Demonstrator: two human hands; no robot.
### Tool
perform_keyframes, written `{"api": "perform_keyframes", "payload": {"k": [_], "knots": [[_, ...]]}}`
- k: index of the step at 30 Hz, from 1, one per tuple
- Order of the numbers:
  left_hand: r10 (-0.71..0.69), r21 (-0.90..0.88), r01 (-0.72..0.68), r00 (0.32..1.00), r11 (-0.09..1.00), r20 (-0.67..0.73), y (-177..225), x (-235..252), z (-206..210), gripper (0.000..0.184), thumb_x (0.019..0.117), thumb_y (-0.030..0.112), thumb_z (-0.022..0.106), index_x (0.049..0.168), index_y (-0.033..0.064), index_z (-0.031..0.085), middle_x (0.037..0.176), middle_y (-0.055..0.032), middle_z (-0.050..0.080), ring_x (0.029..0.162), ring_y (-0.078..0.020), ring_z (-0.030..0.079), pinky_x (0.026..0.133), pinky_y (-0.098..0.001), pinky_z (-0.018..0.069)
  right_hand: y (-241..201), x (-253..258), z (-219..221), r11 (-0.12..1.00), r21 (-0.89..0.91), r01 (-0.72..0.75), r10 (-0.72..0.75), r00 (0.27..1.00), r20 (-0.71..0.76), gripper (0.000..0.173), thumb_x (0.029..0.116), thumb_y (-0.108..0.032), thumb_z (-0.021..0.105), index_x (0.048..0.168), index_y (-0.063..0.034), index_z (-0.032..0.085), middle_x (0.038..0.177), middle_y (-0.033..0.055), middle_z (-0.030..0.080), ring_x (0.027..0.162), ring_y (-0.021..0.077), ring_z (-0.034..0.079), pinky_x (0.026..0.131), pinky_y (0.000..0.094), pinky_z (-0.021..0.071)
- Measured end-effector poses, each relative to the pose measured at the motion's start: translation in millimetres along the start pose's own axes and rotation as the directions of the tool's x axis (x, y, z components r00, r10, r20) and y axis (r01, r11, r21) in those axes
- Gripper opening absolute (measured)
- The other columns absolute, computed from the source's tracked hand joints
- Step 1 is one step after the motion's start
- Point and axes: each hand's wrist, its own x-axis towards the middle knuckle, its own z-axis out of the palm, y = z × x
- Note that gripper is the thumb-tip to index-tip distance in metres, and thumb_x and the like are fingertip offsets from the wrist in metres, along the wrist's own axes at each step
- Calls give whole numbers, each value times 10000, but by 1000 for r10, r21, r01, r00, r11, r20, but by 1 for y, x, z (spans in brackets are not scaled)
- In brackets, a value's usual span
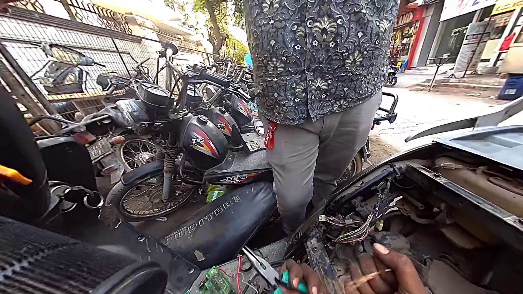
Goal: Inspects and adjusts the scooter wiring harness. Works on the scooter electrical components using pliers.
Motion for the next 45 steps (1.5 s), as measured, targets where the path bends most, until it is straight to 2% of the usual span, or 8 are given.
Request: {"api": "perform_keyframes", "payload": {"k": [3,8,13,18,24,39,42,45], "knots": [[115,518,-83,993,851,-30,45,19,-8,140,852,20,577,991,32,569,839,-131,602,769,-243,634,743,-416,559,-12,2,4,993,-106,53,-53,999,7,478,1078,-349,422,634,-184,480,503,-86,282,400,31,278,409,203,267],[85,954,182,974,239,-208,116,21,-37,198,852,107,576,1033,94,653,829,-124,632,713,-251,610,632,-392,522,-30,3,3,983,-185,11,-9,1000,7,535,1089,-409,358,604,-201,443,504,-86,272,396,30,272,400,188,264],[-226,712,328,795,-621,-563,154,-12,-68,309,940,355,545,1184,221,677,944,-25,713,872,-213,698,791,-528,576,-36,-12,-28,950,-310,42,-9,994,106,493,1084,-378,390,627,-200,444,523,-85,277,417,34,281,414,193,273],[-295,435,161,528,-886,-796,132,-53,-87,465,923,324,558,1367,194,605,1216,-124,699,1152,-355,659,940,-660,501,-24,-37,-54,870,-476,127,66,927,369,390,1038,-409,520,702,-211,518,590,-96,372,500,25,362,482,205,318],[-271,315,32,432,-949,-860,83,-80,-123,406,912,293,587,1266,94,601,1173,-177,697,1095,-416,673,858,-680,520,-6,-47,-53,917,-385,-103,260,888,381,300,1042,-329,497,794,-166,544,609,-83,350,491,14,333,464,185,270],[-310,376,-41,654,-926,-690,69,-82,-129,346,991,399,549,1180,131,661,1102,-132,722,1044,-358,699,864,-602,552,1,-55,-54,882,-400,-250,391,862,322,270,1064,-255,400,844,-170,532,639,-75,364,490,28,309,453,202,248],[-336,788,38,892,-614,-304,90,-73,-106,356,1037,510,507,1160,246,710,1016,52,728,935,-124,704,858,-427,599,4,-56,-56,878,-409,-248,395,858,328,274,1072,-241,378,858,-165,530,633,-70,358,486,32,306,450,206,247],[-200,987,78,978,141,-49,92,-63,-64,320,1087,272,505,1230,48,683,1046,-100,749,913,-245,741,817,-435,648,6,-58,-57,875,-391,-285,413,861,296,282,1078,-238,352,871,-160,527,651,-63,374,489,38,305,447,208,247]]}}
